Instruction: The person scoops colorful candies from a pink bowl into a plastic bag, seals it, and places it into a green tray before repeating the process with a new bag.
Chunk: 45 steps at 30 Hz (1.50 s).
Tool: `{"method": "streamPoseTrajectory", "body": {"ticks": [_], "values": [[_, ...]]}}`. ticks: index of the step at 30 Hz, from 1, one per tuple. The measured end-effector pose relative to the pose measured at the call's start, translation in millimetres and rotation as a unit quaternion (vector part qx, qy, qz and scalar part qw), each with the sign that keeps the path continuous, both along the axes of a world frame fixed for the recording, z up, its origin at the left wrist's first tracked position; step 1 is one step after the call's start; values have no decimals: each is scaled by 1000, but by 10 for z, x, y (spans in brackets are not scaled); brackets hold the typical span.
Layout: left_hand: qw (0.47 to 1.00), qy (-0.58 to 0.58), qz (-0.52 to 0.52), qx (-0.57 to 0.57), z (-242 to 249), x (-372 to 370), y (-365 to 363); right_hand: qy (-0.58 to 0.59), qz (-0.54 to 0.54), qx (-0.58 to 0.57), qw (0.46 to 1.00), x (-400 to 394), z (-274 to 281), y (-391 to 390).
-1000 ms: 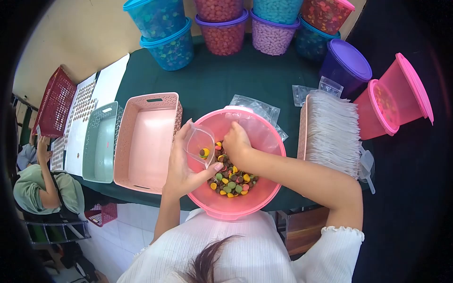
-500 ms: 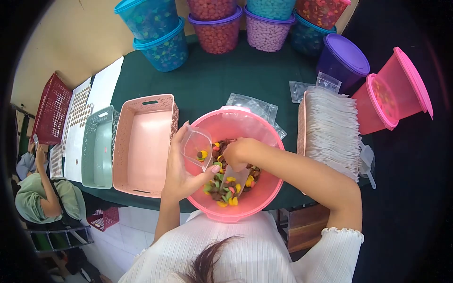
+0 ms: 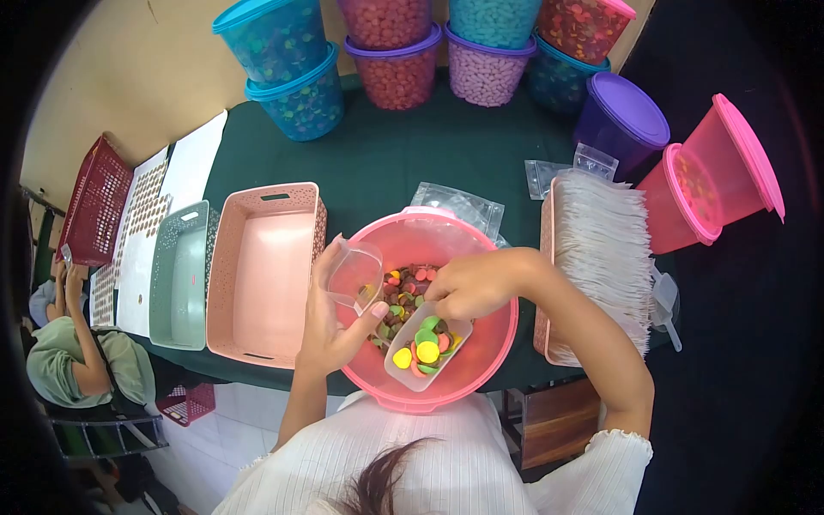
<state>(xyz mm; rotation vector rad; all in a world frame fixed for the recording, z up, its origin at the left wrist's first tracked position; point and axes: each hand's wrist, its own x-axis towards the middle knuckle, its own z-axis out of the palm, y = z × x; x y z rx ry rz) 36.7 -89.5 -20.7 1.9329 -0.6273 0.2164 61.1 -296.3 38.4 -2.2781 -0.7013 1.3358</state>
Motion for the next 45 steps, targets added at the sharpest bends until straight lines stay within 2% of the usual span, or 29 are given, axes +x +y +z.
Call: {"method": "streamPoseTrajectory", "body": {"ticks": [1, 3, 5, 6, 8, 9, 11, 12, 14, 16, 17, 19, 20, 22, 23, 25, 27, 28, 29, 30, 32, 37, 40, 42, 45], "values": [[1000, 7, -2, -3, -20, 5, 3, -27, 6, 27, 999, -16, 112, -40], [1000, 12, -4, -8, -29, -1, 5, -82, -99, 104, 986, -115, 436, -125], [1000, -3, -20, -11, -17, -12, 3, -217, -127, 129, 959, -132, 642, -192], [1000, -5, -21, -12, 16, -37, 7, -220, -127, 128, 959, -147, 776, -179], [998, -8, -32, 51, 136, -94, 9, -391, -120, -55, 911, -164, 1000, -100], [998, -10, -34, 51, 179, -108, -9, -393, -122, -56, 910, -190, 1015, -62], [998, 2, -57, 36, 233, -148, -71, -601, 9, -115, 791, -290, 996, 56], [998, 2, -54, 30, 235, -161, -114, -606, -24, -151, 781, -301, 933, 179], [997, 17, -61, 35, 204, -147, -157, -586, 36, -245, 771, -385, 899, 465], [995, 55, -86, 6, 127, -100, -203, -530, 156, -375, 744, -484, 838, 743], [995, 61, -83, 2, 114, -84, -197, -526, 162, -375, 746, -510, 811, 752], [991, 57, -93, 78, 108, -72, -133, -560, 142, -365, 730, -537, 761, 770], [991, 4, -54, 119, 171, -119, -100, -615, 109, -337, 705, -502, 771, 635], [996, 14, -29, 83, 147, -150, -66, -660, -73, -202, 720, -417, 934, 395], [999, 17, -7, 47, 139, -157, -56, -656, -81, -236, 712, -385, 1044, 291], [999, 15, -12, 33, 115, -151, -50, -598, -81, -285, 745, -297, 957, 198], [990, 46, -22, -132, 105, -140, -82, -573, 56, -312, 756, -313, 495, 198], [990, 48, -27, -132, 100, -126, -88, -331, 78, -355, 871, -198, 449, 342], [990, 44, -29, -132, 93, -112, -87, -359, 172, -377, 836, -235, 94, 347], [990, 40, -31, -131, 81, -110, -86, -327, 196, -376, 844, -218, -137, 395], [990, 52, -31, -130, 69, -134, -83, -464, 197, -341, 793, -269, -741, 349], [993, 41, -25, -112, 36, -136, -49, -429, 187, -377, 799, -94, -948, 568], [991, 53, -31, -116, 40, -136, -52, -352, 236, -362, 830, -73, -915, 556], [991, 44, -24, -121, 38, -137, -66, -214, 230, -305, 899, -82, -874, 511], [993, 39, -27, -111, -10, -159, -41, -178, 208, -245, 930, -112, -922, 532]]}}
